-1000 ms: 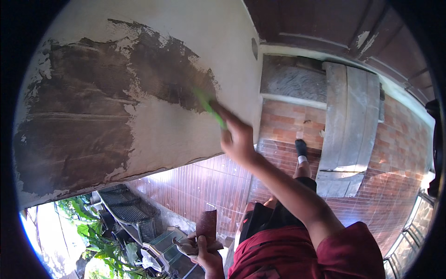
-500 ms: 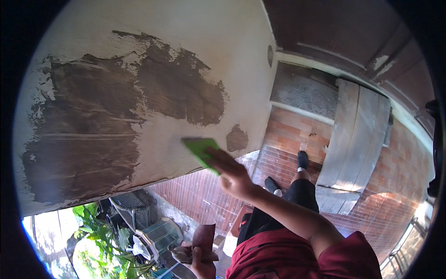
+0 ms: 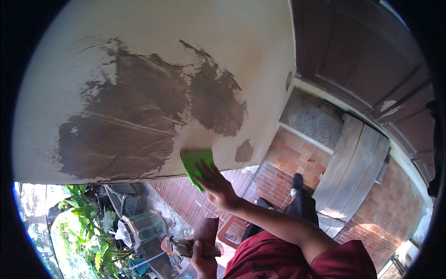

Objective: The person uses a green plastic trowel to spread a gray plaster-like material onto a vertical wall surface. They repeatedly scoop material from a larger trowel and smooth it onto the wall in overlapping strokes, gradually covering a larger area.

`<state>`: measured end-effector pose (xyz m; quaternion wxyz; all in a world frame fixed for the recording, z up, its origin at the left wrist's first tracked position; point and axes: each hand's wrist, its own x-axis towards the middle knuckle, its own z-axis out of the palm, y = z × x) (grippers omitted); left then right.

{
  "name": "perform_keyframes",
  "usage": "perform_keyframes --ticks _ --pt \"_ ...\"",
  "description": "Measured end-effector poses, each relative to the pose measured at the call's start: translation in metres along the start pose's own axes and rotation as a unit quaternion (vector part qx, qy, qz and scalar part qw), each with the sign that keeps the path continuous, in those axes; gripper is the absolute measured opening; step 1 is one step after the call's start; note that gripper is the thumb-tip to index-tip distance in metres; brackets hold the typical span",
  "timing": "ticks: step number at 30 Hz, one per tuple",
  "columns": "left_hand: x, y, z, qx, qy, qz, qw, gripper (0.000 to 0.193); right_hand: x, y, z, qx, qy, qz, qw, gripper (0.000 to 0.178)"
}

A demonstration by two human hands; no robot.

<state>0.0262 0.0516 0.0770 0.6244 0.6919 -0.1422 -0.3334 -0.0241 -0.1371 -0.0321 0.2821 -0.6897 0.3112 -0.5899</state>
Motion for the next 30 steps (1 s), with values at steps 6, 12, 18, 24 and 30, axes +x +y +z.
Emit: perform_keyframes --ticks 6,12,18,24,30 --pt "0.036 0.005 -0.044 -0.085 -0.06 0.03 0.994 0.029 0.019 0.013 -0.051 -0.037 0.169 0.09 0.981 0.059" --pt "0.069 0.009 -0.076 -0.106 -0.064 0.056 0.991 0.031 0.148 0.009 -0.054 -0.059 0.24 0.065 0.967 0.057" --pt "0.093 0.022 -0.114 -0.113 -0.042 0.053 0.991 0.029 0.123 -0.062 0.012 -0.099 0.223 -0.013 0.97 0.074" --pt "0.125 0.026 -0.142 -0.11 -0.114 0.052 0.986 0.032 0.054 -0.117 0.058 -0.082 0.131 -0.04 0.987 0.071" --pt "0.145 0.019 -0.135 -0.127 -0.074 0.087 0.985 0.029 0.0 -0.134 0.019 -0.063 0.14 -0.04 0.987 0.052"
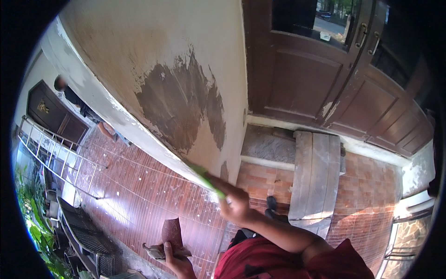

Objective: The person uses a green plastic trowel to spread a gray plaster-like material onto a vertical wall surface. They repeatedly scoop material from a larger trowel and smooth it onto the wall in overlapping strokes, gradually covering a larger area.

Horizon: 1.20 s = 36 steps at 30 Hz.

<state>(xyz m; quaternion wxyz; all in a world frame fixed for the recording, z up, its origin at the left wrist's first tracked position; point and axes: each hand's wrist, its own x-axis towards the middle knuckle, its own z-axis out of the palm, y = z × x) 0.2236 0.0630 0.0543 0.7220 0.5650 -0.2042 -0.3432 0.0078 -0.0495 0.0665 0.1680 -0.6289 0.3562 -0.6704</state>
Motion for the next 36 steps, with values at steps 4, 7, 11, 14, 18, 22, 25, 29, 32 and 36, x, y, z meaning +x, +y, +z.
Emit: perform_keyframes --ticks 4,7,11,14,18,22,25,29,32,36 --pt "0.001 0.005 -0.006 -0.001 -0.04 -0.044 0.998 0.027 0.059 0.041 -0.025 -0.113 0.131 0.072 0.982 0.026" --pt "-0.005 0.005 -0.006 0.0 -0.037 -0.041 0.998 0.026 0.132 0.068 -0.013 -0.094 0.189 0.037 0.977 0.039" --pt "-0.013 0.0 0.002 -0.021 0.014 -0.018 1.0 0.025 0.154 0.055 0.026 -0.019 0.106 0.094 0.99 0.053" --pt "-0.019 0.0 0.006 -0.009 0.033 -0.032 0.999 0.022 0.111 0.02 0.057 -0.023 0.087 -0.066 0.994 0.071" --pt "-0.03 0.001 0.015 -0.008 0.035 -0.077 0.996 0.032 0.051 -0.018 0.045 0.054 -0.059 -0.089 0.993 0.074" --pt "-0.038 0.0 0.031 0.027 0.021 -0.014 0.999 0.021 0.055 -0.005 -0.003 0.1 0.004 -0.055 0.993 0.064" --pt "-0.041 0.001 0.039 0.017 0.035 -0.007 0.999 0.018 0.116 0.042 -0.013 -0.009 0.121 -0.041 0.992 0.063" --pt "-0.05 0.002 0.042 -0.006 0.013 -0.029 0.999 0.02 0.18 0.067 0.018 0.037 0.136 -0.034 0.989 0.066" --pt "-0.052 -0.004 0.049 -0.024 0.03 -0.017 0.999 0.024 0.15 0.029 0.059 0.038 0.118 -0.09 0.988 0.065" --pt "-0.055 -0.016 0.064 -0.018 0.049 0.001 0.999 0.023 0.074 0.002 0.038 0.063 -0.091 -0.112 0.988 0.063"
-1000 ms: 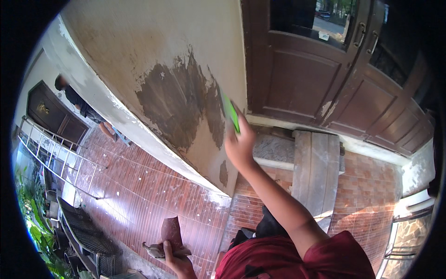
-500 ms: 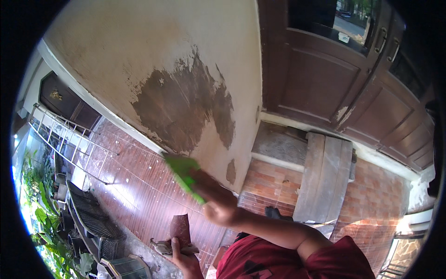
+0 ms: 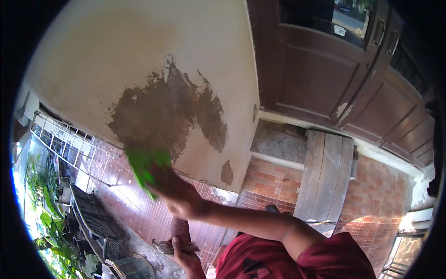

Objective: The person uses a green plastic trowel to spread a gray plaster-like material onto a vertical wall surface. They repeatedly scoop material from a larger trowel and smooth it onto the wall in overlapping strokes, gradually covering a larger area.

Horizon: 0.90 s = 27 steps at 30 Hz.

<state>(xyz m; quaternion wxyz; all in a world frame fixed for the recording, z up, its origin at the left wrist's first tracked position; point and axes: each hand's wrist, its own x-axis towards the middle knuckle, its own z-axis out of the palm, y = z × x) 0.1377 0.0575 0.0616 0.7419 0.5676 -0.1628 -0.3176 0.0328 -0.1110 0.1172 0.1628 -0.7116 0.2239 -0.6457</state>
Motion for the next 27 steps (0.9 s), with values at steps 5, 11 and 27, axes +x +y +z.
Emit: perform_keyframes --ticks 5,11,27 --pt "-0.019 0.007 0.01 0.081 -0.036 -0.082 0.993 0.02 -0.061 0.045 -0.076 0.005 0.062 0.175 0.983 0.035" --pt "-0.032 0.003 0.022 0.113 -0.034 -0.069 0.991 0.024 0.008 0.194 -0.122 -0.163 0.28 0.155 0.933 0.048" --pt "-0.051 -0.025 0.055 0.184 0.091 -0.051 0.977 0.037 -0.077 0.116 -0.099 0.168 0.045 0.097 0.98 0.072"
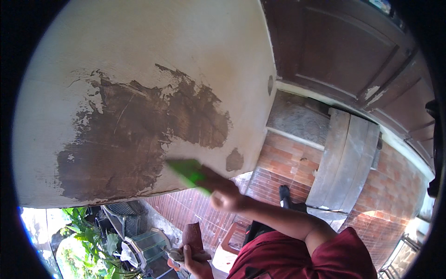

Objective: The person uses a green plastic trowel to spread a gray plaster-like material onto a vertical wall surface. They repeatedly scoop material from a larger trowel and smooth it onto the wall in overlapping strokes, gradually covering a larger area.

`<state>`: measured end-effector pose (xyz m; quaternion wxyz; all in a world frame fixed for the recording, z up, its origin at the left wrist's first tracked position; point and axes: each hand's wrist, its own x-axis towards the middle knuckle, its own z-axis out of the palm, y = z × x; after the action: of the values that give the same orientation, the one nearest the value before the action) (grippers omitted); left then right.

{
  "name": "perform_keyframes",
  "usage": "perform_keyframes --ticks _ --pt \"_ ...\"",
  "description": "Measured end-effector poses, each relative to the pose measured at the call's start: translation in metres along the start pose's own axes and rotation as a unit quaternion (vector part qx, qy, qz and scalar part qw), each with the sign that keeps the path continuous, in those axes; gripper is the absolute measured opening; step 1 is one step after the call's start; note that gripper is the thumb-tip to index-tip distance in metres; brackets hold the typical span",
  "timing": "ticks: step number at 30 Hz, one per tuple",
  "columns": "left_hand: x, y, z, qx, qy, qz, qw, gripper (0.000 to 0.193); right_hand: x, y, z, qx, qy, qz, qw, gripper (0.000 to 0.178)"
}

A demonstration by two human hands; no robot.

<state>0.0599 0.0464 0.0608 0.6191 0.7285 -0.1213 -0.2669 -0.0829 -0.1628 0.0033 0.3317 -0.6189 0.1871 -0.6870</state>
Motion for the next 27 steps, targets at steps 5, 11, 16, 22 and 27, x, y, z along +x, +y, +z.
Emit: perform_keyframes --ticks 5,11,16,22,27 --pt "-0.007 -0.003 0.0 -0.025 -0.017 -0.014 0.999 0.029 0.106 0.074 -0.04 -0.167 0.186 -0.027 0.968 0.065" --pt "-0.018 -0.005 0.009 -0.031 -0.012 0.014 0.999 0.032 0.121 0.061 0.012 -0.176 0.082 -0.067 0.979 0.085" --pt "-0.02 -0.006 0.02 -0.044 0.006 -0.019 0.999 0.045 0.057 0.003 0.028 -0.061 -0.019 -0.058 0.996 0.074" --pt "-0.012 -0.018 0.008 -0.071 -0.007 -0.009 0.997 0.049 0.117 0.038 -0.031 -0.194 0.161 -0.058 0.966 0.069" --pt "-0.014 -0.023 0.006 -0.085 -0.012 0.014 0.996 0.047 0.114 0.065 0.004 -0.135 0.025 -0.07 0.988 0.08"
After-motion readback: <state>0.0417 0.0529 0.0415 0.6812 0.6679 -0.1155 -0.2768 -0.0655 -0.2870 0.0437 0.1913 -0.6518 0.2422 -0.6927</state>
